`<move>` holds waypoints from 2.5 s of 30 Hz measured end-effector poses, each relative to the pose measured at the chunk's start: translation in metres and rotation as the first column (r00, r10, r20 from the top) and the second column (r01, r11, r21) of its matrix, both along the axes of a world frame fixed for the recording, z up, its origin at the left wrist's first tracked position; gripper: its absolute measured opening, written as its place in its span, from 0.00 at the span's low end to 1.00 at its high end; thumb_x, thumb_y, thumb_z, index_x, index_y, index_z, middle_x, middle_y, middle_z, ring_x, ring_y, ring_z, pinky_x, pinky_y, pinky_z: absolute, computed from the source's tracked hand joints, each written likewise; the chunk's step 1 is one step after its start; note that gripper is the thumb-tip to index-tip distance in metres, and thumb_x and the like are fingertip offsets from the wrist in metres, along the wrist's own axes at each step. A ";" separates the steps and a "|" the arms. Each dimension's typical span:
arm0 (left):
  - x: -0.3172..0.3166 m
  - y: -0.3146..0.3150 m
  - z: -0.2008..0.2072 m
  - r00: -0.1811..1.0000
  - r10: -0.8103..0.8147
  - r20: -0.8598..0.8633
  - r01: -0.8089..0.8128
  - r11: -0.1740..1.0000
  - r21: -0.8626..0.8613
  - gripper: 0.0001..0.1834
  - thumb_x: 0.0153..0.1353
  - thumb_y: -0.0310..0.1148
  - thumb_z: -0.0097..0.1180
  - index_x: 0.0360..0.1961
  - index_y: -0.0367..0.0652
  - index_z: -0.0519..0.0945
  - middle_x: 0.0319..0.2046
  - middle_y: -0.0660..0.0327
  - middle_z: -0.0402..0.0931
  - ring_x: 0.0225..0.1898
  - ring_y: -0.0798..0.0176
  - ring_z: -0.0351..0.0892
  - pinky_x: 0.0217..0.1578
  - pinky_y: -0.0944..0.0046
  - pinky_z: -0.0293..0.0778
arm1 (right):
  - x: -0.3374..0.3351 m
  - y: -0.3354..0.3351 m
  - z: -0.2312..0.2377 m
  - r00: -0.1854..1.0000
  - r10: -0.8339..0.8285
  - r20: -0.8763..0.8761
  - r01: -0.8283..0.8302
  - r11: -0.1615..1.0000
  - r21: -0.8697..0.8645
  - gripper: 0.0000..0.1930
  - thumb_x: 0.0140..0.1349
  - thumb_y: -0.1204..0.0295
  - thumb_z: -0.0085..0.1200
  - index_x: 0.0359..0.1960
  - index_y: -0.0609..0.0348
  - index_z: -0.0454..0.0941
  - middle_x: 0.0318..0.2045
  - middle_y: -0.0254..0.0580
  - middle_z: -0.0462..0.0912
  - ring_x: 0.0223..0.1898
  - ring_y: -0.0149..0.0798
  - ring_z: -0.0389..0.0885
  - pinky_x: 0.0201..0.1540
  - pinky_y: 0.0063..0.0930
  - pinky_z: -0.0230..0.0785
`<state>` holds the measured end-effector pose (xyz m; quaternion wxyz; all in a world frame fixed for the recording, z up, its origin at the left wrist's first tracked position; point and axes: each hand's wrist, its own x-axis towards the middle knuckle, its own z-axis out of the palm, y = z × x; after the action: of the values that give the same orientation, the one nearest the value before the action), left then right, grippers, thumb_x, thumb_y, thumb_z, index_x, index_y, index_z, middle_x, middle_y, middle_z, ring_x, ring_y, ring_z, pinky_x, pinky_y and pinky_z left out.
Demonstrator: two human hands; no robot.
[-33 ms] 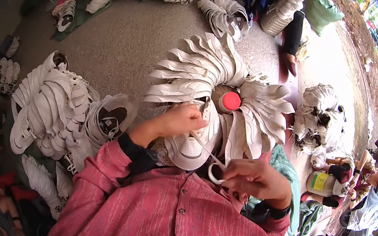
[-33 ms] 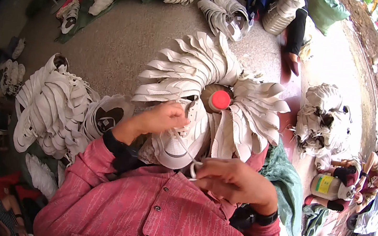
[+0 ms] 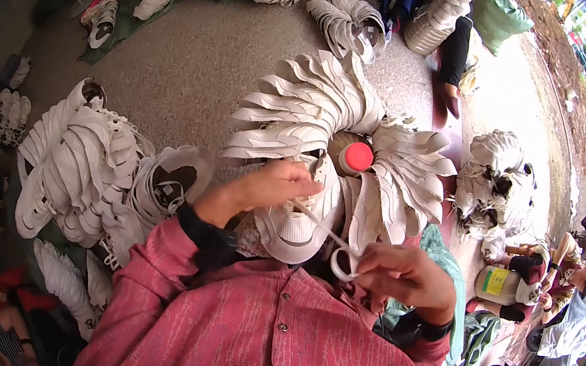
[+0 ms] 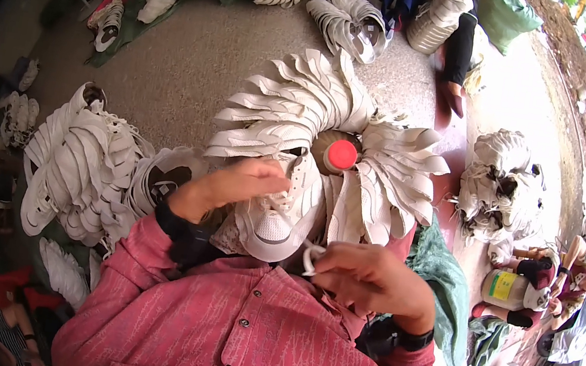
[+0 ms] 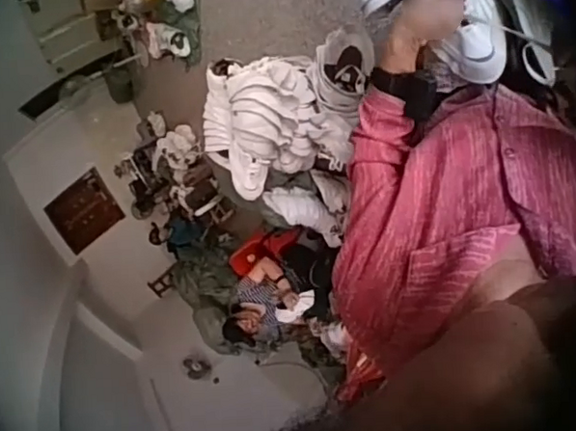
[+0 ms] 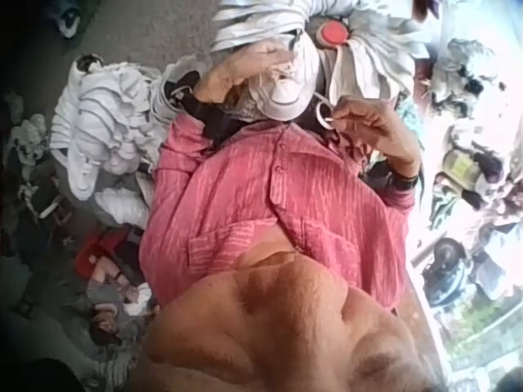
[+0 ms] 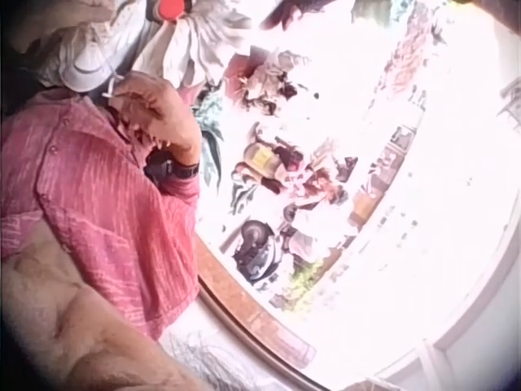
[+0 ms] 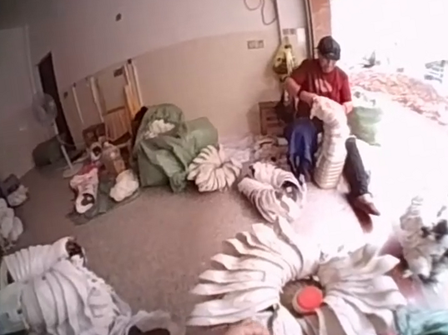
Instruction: The recorder is lacing white shoe uppers by threading long white laces through eyelets.
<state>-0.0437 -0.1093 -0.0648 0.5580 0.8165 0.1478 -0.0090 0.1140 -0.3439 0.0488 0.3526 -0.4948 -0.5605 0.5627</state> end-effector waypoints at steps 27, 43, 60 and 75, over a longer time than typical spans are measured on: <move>-0.012 -0.011 -0.020 0.891 -0.065 0.449 -0.255 0.747 0.614 0.06 0.53 0.26 0.61 0.32 0.36 0.79 0.28 0.56 0.75 0.33 0.52 0.77 0.36 0.59 0.73 | -0.002 0.072 -0.132 0.612 -0.402 0.681 0.194 0.911 0.364 0.05 0.58 0.71 0.51 0.31 0.56 0.78 0.30 0.42 0.76 0.36 0.49 0.79 0.35 0.40 0.71; 0.011 -0.011 -0.042 0.972 0.149 0.183 -0.152 0.988 -0.001 0.03 0.51 0.23 0.60 0.28 0.36 0.80 0.25 0.64 0.71 0.25 0.72 0.70 0.27 0.69 0.67 | 0.014 0.081 -0.152 0.878 -0.478 0.006 0.439 0.802 -0.405 0.11 0.60 0.68 0.55 0.35 0.65 0.82 0.25 0.30 0.79 0.29 0.25 0.74 0.34 0.22 0.66; 0.009 -0.015 -0.048 0.964 0.139 0.225 -0.169 0.978 0.122 0.06 0.47 0.20 0.62 0.28 0.36 0.78 0.24 0.64 0.70 0.24 0.70 0.70 0.26 0.68 0.67 | 0.013 0.087 -0.151 0.900 -0.401 0.173 0.422 0.900 -0.111 0.10 0.58 0.68 0.58 0.29 0.64 0.81 0.17 0.32 0.76 0.23 0.30 0.75 0.27 0.24 0.67; 0.013 -0.018 -0.044 0.937 -0.026 0.350 -0.141 0.886 0.442 0.05 0.49 0.33 0.62 0.28 0.45 0.82 0.27 0.62 0.75 0.34 0.56 0.76 0.39 0.58 0.67 | 0.053 0.126 -0.145 0.955 0.000 0.297 -0.077 0.966 0.247 0.18 0.43 0.70 0.72 0.35 0.54 0.78 0.40 0.37 0.72 0.42 0.37 0.74 0.43 0.28 0.69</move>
<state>-0.0311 -0.1270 -0.1088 0.3657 0.9092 0.0700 0.1865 0.1666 -0.2183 -0.0966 0.3149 -0.5122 -0.6843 0.4126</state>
